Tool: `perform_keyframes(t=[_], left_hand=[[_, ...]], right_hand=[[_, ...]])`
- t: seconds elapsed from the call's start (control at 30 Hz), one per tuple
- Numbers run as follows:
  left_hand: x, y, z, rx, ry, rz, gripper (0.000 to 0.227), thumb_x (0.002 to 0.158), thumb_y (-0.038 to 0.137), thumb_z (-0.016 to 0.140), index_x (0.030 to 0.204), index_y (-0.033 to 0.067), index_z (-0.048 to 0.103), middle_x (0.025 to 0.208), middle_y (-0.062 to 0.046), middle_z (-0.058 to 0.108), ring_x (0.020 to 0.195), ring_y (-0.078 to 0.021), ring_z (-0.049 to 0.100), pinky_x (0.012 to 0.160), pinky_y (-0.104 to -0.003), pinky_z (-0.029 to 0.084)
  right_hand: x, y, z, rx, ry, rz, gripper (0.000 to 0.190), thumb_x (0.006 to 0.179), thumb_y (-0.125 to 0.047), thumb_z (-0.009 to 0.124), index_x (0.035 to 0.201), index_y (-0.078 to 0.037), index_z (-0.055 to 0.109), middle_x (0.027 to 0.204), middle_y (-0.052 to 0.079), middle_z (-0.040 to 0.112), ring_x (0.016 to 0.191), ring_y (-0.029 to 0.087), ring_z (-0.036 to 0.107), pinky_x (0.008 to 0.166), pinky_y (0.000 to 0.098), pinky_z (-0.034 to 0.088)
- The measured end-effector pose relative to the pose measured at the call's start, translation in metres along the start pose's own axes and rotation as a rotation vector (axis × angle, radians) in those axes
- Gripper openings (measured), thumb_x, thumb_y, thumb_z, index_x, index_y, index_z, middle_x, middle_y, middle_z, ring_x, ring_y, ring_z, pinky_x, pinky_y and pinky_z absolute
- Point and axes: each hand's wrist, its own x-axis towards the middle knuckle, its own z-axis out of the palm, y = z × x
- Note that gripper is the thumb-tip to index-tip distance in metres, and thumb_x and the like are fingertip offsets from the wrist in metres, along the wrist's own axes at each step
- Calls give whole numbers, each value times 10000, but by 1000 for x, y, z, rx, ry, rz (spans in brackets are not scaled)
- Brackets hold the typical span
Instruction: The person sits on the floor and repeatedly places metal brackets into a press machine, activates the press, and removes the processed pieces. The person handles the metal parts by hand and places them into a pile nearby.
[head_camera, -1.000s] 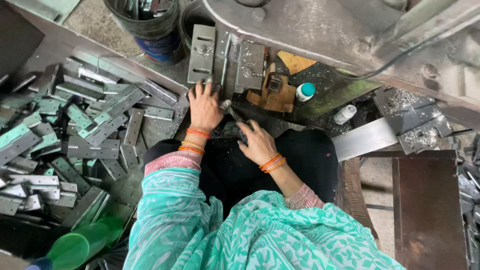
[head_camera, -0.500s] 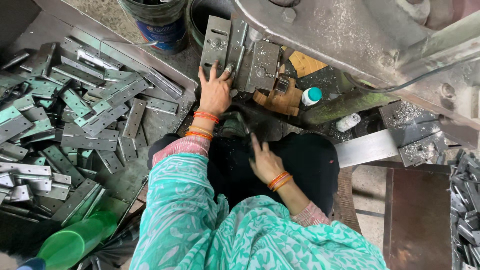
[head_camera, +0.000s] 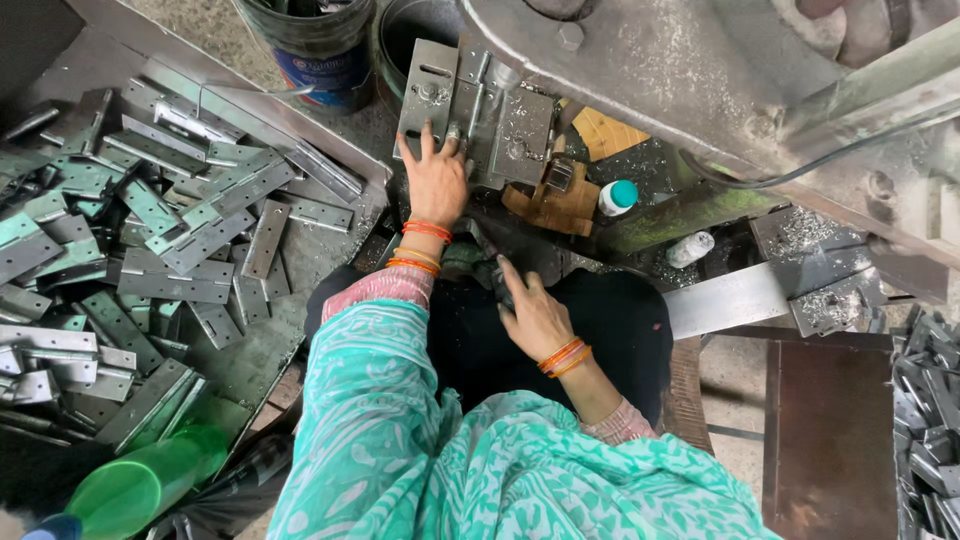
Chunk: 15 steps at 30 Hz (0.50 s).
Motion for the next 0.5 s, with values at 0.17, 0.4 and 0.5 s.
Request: perform_keyframes(t=[0.17,0.4,0.5], left_hand=[[13,1,1,11,5,-21,315,968,270,531,1132,131,762,1421,-31,598,1467,-390,334,1146,-750,133],[10,-5,9,8,56,-1,354,1027,346,516,1159,124,757,1457,-29,582,1472,-387,323,1163,-735,138],[15,-1,21,-12,-47,-16,345,1056,334,501,1186,135,751,1449,-20,583,1502,-374,297,1175,-739,131]], right_hand=[[-6,-1,57,43,-250,183,1059,827,13,595,1671,-307,42,1450,378,377,980,492,674,766,511,610],[-3,4,30,44,-165,30,1026,813,-137,705,1619,-269,85,1252,294,532,974,474,673,783,534,583],[-1,3,1,24,-108,1,930,879,-224,715,1615,-280,150,1222,270,560,955,473,678,783,535,582]])
